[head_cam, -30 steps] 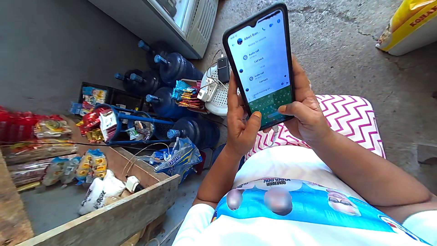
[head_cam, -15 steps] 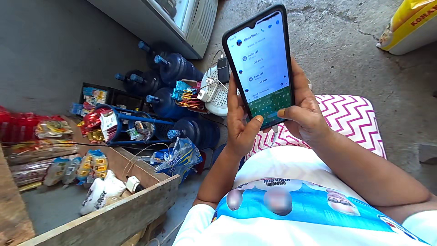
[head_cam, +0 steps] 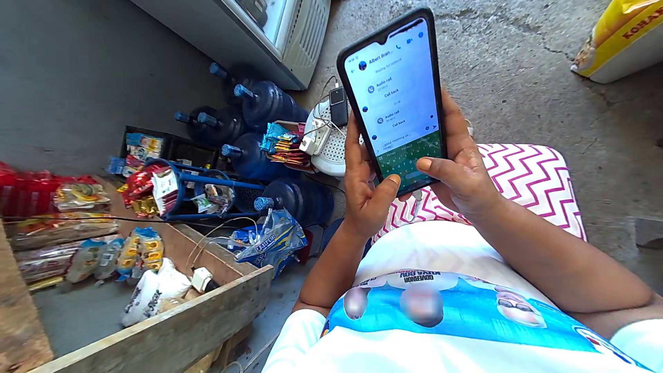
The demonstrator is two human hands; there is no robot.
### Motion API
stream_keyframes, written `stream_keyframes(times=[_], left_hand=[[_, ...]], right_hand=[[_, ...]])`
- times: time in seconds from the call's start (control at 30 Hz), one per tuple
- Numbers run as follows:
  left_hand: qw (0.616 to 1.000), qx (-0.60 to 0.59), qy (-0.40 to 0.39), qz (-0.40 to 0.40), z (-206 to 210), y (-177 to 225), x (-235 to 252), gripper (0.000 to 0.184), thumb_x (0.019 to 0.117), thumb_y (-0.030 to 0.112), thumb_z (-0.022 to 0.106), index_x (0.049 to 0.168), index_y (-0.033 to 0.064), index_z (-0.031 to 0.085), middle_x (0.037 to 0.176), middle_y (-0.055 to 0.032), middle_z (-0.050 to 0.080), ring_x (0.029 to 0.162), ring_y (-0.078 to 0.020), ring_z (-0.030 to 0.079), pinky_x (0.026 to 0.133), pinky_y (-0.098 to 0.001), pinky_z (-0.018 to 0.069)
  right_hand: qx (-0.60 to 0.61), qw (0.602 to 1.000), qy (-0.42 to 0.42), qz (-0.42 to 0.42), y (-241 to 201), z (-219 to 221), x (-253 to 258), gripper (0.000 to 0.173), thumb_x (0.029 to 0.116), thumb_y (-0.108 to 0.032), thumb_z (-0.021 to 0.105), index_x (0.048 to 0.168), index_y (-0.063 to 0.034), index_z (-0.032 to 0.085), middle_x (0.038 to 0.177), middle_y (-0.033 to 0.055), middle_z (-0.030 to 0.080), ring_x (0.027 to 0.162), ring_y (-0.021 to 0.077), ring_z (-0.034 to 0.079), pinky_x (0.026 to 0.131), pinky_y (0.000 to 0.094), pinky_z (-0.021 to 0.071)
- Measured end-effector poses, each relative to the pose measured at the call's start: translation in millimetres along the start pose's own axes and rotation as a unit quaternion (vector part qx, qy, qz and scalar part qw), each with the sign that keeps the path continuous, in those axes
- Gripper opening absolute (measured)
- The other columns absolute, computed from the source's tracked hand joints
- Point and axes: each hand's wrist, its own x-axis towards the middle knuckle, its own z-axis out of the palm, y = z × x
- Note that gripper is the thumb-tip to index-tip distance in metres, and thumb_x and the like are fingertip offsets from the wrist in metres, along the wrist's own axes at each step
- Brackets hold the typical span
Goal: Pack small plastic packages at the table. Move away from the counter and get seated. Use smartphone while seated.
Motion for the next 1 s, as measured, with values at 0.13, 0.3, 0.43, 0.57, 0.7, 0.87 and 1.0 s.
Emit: stream_keyframes(times=[0.13,0.3,0.43,0.57,0.7,0.87,1.0], left_hand=[[1.000,0.006,0.004,0.006,0.2,0.0,0.5,0.087,0.0854,-0.005,0.047,0.160,0.0056,0.004,0.138,-0.0037,0.052,0.114,-0.0065,0.061,0.094,-0.0258,0.0550],[1.000,0.002,-0.001,0.001,0.4,1.8,0.1,0.088,0.0857,-0.006,0.047,0.160,0.0057,0.002,0.140,-0.0047,0.050,0.116,-0.0072,0.060,0.094,-0.0259,0.0546],[1.000,-0.001,0.001,-0.007,1.3,3.6,0.0,0.088,0.0857,-0.007,0.047,0.160,0.0080,0.002,0.138,-0.0048,0.052,0.109,-0.0074,0.064,0.079,-0.0239,0.0595],[1.000,-0.005,0.009,-0.018,2.5,5.1,-0.5,0.090,0.0845,-0.008,0.046,0.160,0.0086,0.002,0.136,-0.0054,0.053,0.106,-0.0087,0.066,0.075,-0.0256,0.0608],[1.000,-0.004,0.003,-0.016,1.4,4.9,-0.4,0.090,0.0851,-0.007,0.047,0.160,0.0087,0.001,0.137,-0.0050,0.052,0.108,-0.0083,0.065,0.078,-0.0257,0.0605],[1.000,-0.001,0.001,-0.018,1.1,6.2,-0.4,0.090,0.0853,-0.008,0.046,0.161,0.0100,0.000,0.136,-0.0056,0.052,0.105,-0.0085,0.066,0.075,-0.0251,0.0604],[1.000,-0.002,0.010,-0.018,2.3,5.8,-0.6,0.091,0.0842,-0.010,0.046,0.160,0.0105,0.001,0.134,-0.0062,0.055,0.100,-0.0093,0.068,0.067,-0.0242,0.0609]], right_hand=[[-0.009,1.000,0.006,0.000,0.2,1.3,0.5,0.084,0.0931,-0.005,0.062,0.161,-0.0141,0.012,0.138,-0.0039,0.056,0.117,0.0096,0.065,0.085,0.0269,0.0629],[-0.015,1.000,0.008,-0.008,-0.5,3.6,0.5,0.083,0.0937,0.003,0.058,0.161,-0.0115,0.012,0.139,-0.0029,0.056,0.117,0.0092,0.065,0.092,0.0271,0.0606],[0.002,1.000,0.002,-0.001,-1.7,1.8,0.2,0.073,0.0989,-0.003,0.050,0.161,-0.0129,0.014,0.140,-0.0023,0.056,0.119,0.0106,0.064,0.094,0.0290,0.0597],[0.006,1.000,0.015,0.000,-2.0,4.0,0.8,0.070,0.0997,0.002,0.045,0.161,-0.0130,0.015,0.138,-0.0019,0.057,0.118,0.0100,0.065,0.093,0.0285,0.0601],[0.009,1.000,0.007,0.006,-2.4,2.8,0.0,0.071,0.0999,-0.004,0.047,0.161,-0.0144,0.013,0.139,-0.0020,0.056,0.118,0.0109,0.065,0.089,0.0287,0.0619],[0.041,0.999,0.002,0.005,-2.7,2.1,0.6,0.070,0.0965,-0.008,0.047,0.160,-0.0164,0.017,0.138,-0.0031,0.056,0.116,0.0114,0.066,0.082,0.0279,0.0631],[0.034,0.999,0.000,-0.001,-3.3,2.1,0.7,0.073,0.0932,-0.003,0.043,0.160,-0.0134,0.016,0.140,-0.0017,0.054,0.118,0.0112,0.064,0.087,0.0285,0.0616]])
